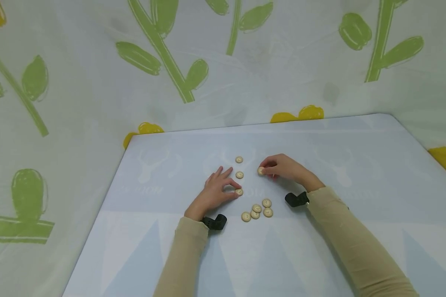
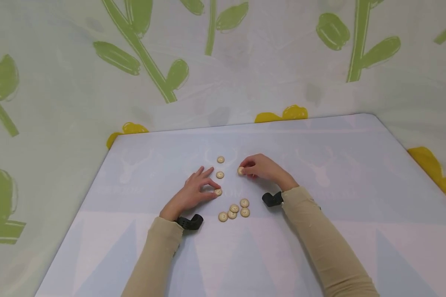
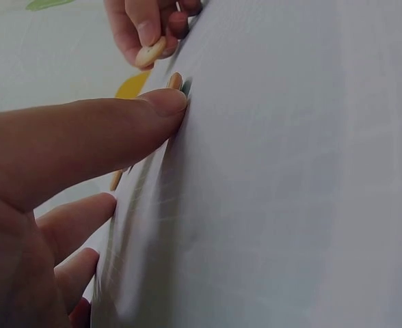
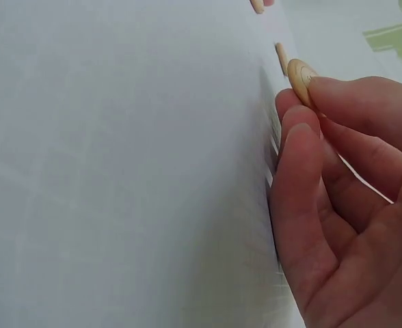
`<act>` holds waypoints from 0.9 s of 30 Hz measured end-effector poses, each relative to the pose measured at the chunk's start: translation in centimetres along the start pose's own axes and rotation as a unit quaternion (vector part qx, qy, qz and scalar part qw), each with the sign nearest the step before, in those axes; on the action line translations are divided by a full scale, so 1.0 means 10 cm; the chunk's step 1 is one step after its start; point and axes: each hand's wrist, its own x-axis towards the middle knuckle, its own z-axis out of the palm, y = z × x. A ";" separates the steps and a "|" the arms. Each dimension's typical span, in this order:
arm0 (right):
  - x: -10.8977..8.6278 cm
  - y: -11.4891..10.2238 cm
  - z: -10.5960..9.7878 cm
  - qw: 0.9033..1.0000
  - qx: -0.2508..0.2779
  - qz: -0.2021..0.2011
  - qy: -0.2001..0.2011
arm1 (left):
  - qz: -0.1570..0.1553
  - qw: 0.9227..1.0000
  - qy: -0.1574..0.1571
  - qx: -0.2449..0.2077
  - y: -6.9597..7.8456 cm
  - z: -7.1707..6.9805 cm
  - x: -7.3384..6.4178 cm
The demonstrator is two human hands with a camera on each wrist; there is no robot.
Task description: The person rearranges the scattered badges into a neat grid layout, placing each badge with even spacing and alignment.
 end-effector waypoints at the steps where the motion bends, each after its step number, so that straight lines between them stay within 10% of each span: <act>1: 0.01 0.00 0.00 1.000 -0.001 0.002 0.002 | 0.001 1.000 0.000 -0.001 0.00 0.00 0.00; 27: 0.27 -0.05 -0.04 0.997 -0.049 0.040 0.054 | -0.001 1.000 0.002 0.002 -0.02 0.02 0.02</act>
